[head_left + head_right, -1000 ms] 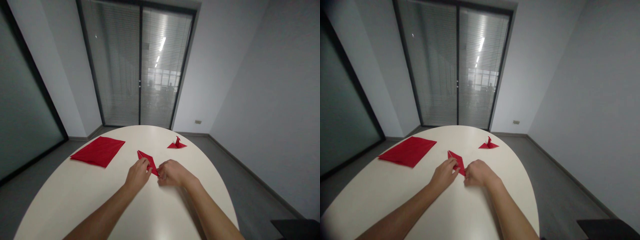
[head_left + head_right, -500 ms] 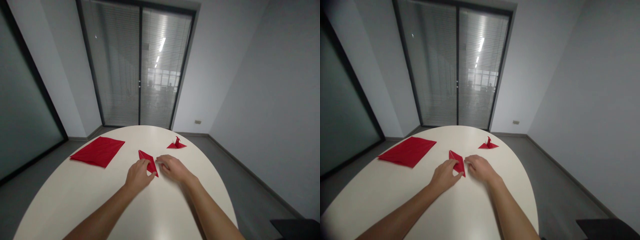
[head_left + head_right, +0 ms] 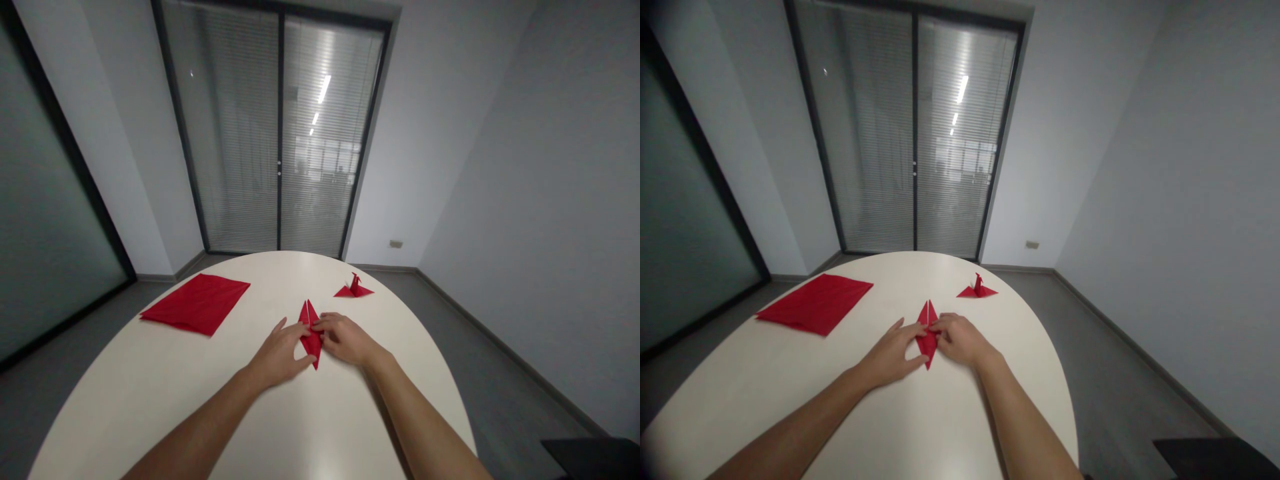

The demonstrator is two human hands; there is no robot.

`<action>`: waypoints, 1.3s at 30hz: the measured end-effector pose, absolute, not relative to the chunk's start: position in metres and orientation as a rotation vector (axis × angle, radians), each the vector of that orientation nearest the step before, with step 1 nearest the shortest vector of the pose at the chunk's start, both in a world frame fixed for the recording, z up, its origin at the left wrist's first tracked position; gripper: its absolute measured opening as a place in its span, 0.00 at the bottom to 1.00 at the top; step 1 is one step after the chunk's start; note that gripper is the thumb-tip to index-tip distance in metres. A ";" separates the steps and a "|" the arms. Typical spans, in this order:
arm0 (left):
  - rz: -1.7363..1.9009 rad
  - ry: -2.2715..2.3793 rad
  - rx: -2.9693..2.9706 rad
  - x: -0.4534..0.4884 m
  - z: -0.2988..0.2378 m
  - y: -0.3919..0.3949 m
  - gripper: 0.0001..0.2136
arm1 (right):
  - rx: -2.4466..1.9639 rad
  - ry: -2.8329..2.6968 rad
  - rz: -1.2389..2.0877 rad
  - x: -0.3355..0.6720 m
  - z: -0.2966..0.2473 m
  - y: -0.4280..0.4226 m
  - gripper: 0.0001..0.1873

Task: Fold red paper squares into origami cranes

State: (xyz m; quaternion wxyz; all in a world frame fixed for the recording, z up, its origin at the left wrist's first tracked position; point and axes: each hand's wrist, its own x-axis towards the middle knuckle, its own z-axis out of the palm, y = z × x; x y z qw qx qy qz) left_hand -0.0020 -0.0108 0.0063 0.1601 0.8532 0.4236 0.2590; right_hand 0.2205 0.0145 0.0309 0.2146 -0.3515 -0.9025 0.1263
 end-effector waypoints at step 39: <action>0.593 1.072 2.583 -0.017 0.009 -0.006 0.27 | -0.959 -2.523 0.419 0.224 0.029 0.013 0.30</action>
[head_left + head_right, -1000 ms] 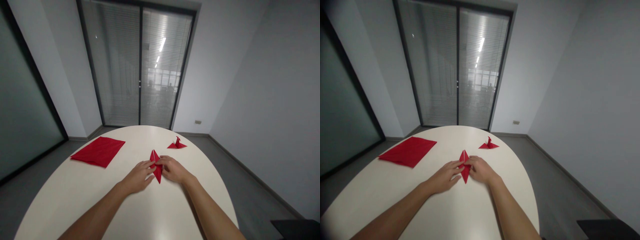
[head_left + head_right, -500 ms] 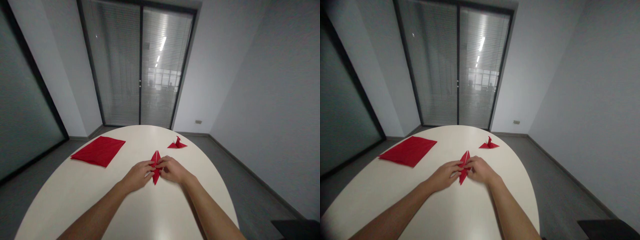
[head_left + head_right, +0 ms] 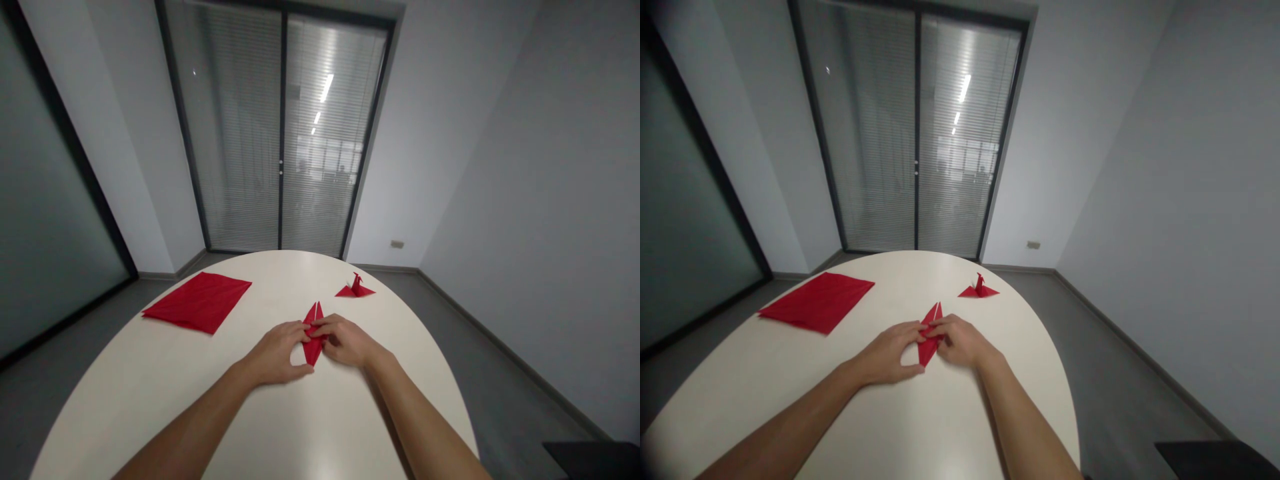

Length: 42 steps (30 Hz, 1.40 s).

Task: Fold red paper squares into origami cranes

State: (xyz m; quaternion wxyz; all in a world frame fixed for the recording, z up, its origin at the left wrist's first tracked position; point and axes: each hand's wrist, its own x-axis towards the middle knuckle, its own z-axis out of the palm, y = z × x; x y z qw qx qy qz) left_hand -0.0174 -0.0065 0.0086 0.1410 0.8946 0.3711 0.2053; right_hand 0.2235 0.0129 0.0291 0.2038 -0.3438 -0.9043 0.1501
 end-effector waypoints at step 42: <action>0.524 1.268 2.794 -0.011 0.012 -0.006 0.21 | -1.151 -2.305 0.344 0.218 0.018 0.020 0.18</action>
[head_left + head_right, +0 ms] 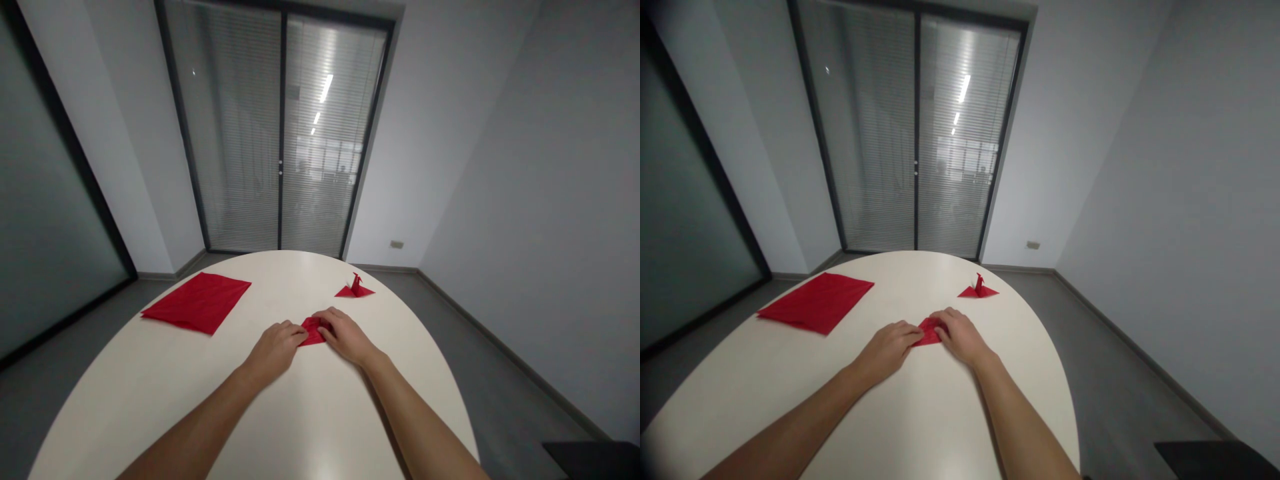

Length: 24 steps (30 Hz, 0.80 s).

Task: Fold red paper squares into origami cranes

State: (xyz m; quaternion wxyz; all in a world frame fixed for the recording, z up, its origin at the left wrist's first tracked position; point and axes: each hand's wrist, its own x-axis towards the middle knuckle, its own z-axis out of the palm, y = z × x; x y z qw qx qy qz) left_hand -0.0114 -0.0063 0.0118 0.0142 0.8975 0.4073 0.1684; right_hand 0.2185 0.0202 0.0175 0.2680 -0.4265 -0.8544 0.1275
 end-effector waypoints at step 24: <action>0.412 1.163 2.809 -0.038 0.019 -0.004 0.23 | -1.569 -2.582 0.155 0.188 0.029 -0.018 0.34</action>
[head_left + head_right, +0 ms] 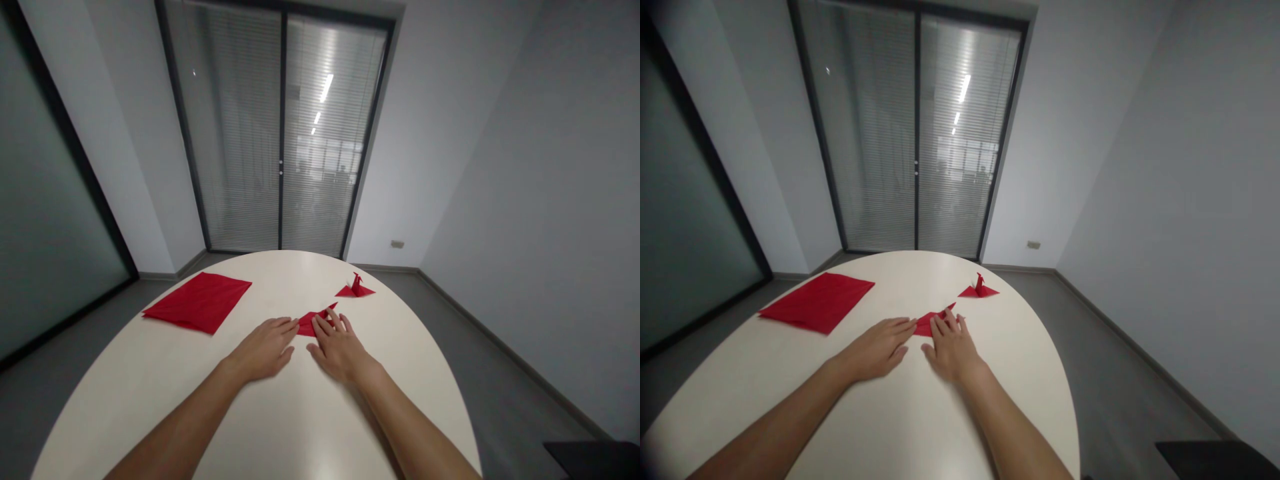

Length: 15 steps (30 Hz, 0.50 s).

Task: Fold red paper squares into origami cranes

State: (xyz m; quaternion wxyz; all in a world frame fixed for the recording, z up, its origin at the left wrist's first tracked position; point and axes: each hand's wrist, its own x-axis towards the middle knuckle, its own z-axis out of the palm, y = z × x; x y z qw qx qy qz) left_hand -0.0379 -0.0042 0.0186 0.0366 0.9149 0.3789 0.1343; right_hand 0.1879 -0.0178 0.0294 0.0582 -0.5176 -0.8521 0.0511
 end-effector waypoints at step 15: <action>0.342 2.009 2.564 -0.011 -0.011 -0.017 0.30 | -1.593 -2.539 0.365 0.188 0.026 -0.013 0.44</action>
